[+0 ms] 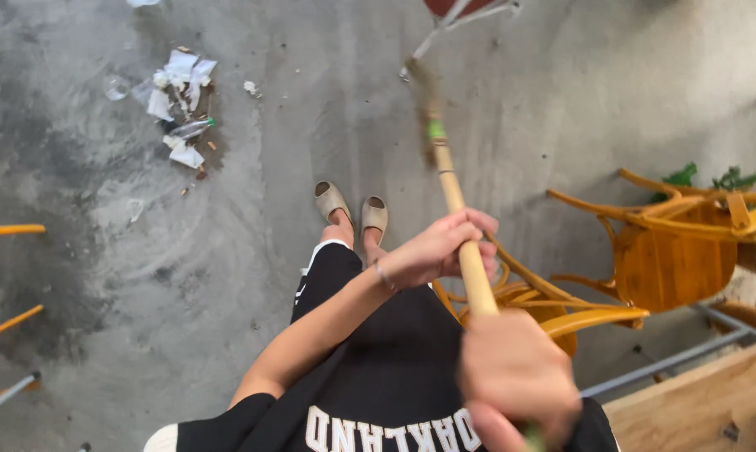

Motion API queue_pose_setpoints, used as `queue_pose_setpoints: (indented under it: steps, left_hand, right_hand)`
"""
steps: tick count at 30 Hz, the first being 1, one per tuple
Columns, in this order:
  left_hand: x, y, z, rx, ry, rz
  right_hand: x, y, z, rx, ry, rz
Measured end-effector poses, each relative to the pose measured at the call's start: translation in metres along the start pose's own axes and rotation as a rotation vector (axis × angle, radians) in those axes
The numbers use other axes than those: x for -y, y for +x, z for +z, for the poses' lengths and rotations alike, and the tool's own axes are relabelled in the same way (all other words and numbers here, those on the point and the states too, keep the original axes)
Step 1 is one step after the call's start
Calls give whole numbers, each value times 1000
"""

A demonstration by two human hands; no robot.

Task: Sweep trash and debris into a pile on a restaurant floor using a broom.

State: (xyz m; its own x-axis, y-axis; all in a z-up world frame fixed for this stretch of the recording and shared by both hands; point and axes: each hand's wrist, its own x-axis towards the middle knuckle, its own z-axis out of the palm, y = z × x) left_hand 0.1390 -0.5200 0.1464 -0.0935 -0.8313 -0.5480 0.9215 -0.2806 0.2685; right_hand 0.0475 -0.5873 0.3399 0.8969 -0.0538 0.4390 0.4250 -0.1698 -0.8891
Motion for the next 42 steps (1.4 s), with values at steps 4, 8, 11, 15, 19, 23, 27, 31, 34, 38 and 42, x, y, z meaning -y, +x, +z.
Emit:
queue_pose_setpoints:
  steps: [4,8,11,15,19,23,27,31,34,38,42]
  left_hand:
    - [16,47,-76,31,-233,121]
    - [3,45,-136,62,-620,216]
    - [-13,0,-151,6,-699,204]
    - [-46,-74,-157,-65,-573,237]
    - [-74,-123,-178,-87,-565,242]
    - [-113,-163,-189,-119,-348,208]
    - [-147,-172,-186,-86,-162,156]
    - [-185,-156,-167,-26,-137,130]
    - [-222,-128,-163,18,-97,101]
    - [-291,-48,-191,95,-52,128]
    - [-386,-15,-175,-10,-51,128]
  right_hand:
    - [-65,21,33,119,-219,124]
    - [-154,22,63,281,46,68]
    - [-155,47,81,393,150,33]
    - [-123,97,110,474,234,-61]
    - [-122,138,129,551,333,-53]
    - [-108,163,141,539,293,2]
    - [-95,183,140,496,200,-12]
    - [-95,219,134,438,162,-64]
    - [-109,247,134,353,53,-45]
    - [-172,299,126,165,-159,8]
    - [-263,356,95,-118,-371,2]
